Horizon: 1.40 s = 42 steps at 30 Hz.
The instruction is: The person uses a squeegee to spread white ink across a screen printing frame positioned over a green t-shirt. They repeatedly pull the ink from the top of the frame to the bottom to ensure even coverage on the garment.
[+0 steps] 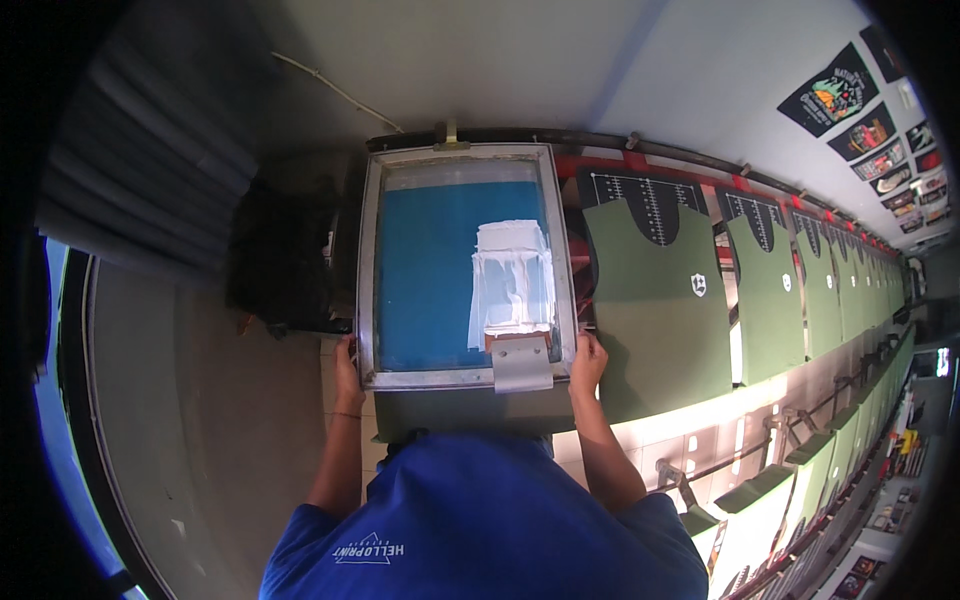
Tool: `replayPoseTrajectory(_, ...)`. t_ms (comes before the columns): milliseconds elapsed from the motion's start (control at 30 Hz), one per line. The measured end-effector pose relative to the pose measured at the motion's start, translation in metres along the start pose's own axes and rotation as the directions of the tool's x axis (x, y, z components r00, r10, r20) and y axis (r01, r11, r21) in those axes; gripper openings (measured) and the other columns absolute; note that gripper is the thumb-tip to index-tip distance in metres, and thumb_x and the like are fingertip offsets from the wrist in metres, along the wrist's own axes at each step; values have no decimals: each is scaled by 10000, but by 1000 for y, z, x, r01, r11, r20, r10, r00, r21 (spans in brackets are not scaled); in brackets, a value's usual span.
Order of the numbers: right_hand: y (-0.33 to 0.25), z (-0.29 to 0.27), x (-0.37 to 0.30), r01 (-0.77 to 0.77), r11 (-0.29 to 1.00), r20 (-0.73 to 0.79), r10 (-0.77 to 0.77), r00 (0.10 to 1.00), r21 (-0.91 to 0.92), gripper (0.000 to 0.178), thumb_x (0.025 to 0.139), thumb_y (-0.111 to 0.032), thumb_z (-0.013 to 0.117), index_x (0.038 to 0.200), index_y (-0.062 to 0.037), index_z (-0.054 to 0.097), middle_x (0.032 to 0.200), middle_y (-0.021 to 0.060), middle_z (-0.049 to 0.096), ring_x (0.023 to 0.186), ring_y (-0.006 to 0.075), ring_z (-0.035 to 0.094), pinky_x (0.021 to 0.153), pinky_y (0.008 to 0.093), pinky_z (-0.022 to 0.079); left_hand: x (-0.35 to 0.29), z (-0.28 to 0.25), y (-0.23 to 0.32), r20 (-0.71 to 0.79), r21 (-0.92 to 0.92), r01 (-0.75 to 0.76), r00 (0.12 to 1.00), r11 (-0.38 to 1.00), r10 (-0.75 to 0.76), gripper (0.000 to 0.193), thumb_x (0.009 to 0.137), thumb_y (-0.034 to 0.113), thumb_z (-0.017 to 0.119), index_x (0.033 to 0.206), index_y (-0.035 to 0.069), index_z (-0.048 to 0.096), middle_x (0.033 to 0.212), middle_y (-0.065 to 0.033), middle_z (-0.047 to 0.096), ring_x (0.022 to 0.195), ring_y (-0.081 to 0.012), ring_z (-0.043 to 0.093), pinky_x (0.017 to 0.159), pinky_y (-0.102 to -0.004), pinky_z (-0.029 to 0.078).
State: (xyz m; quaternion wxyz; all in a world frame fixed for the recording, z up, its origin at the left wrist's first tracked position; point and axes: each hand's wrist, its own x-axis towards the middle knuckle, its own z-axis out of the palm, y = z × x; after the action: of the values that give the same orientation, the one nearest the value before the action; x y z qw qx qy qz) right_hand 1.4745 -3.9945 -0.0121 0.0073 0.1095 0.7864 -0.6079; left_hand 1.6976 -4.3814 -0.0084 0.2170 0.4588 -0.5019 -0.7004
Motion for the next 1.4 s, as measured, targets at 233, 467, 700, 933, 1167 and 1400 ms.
replayPoseTrajectory(233,21,4,4,47,998,-26,-49,998,-52,301,946,-182,556,993,71,713,845,145,716,807,199,644,780,347,491,4,7,-8,-40,31,-20,999,999,22,381,1002,330,497,1123,6,658,1091,-63,638,1025,-184,569,941,-323,433)
replayPoseTrajectory(467,8,4,3,207,927,20,-212,977,-313,406,1004,-318,592,1013,76,688,837,185,692,774,279,623,766,377,485,7,6,-17,-35,36,-73,997,997,75,350,1018,283,479,1092,-4,665,1053,-62,655,969,-165,582,886,-317,453)
replayPoseTrajectory(700,12,2,6,178,900,29,-182,983,-398,376,1011,-313,571,983,43,690,921,219,687,855,374,644,804,426,487,2,10,-18,-87,220,-202,970,954,225,329,1007,247,489,1058,-28,662,1047,-94,667,951,-179,594,867,-340,465)
replayPoseTrajectory(933,14,8,6,175,957,-33,-188,982,-232,366,999,-289,563,952,52,686,844,232,676,814,397,652,763,442,492,-39,45,21,-20,692,-521,677,499,735,207,971,147,589,1066,-27,647,967,-87,659,902,-169,597,850,-344,477)
replayPoseTrajectory(1167,-12,-7,-3,330,912,218,-280,935,-243,365,959,-303,643,1175,-9,656,1129,191,666,1059,372,622,919,426,480,-125,100,3,425,136,-252,888,958,173,196,1038,168,520,1024,12,638,916,-44,648,834,-133,609,765,-277,503)
replayPoseTrajectory(1400,-84,-25,-66,889,391,824,-402,398,-239,469,781,-123,735,1224,-26,615,1238,122,606,1133,325,570,998,440,458,-172,144,-30,628,487,349,498,801,-598,232,1053,212,501,1058,19,630,936,-86,657,829,-184,662,785,-311,560)
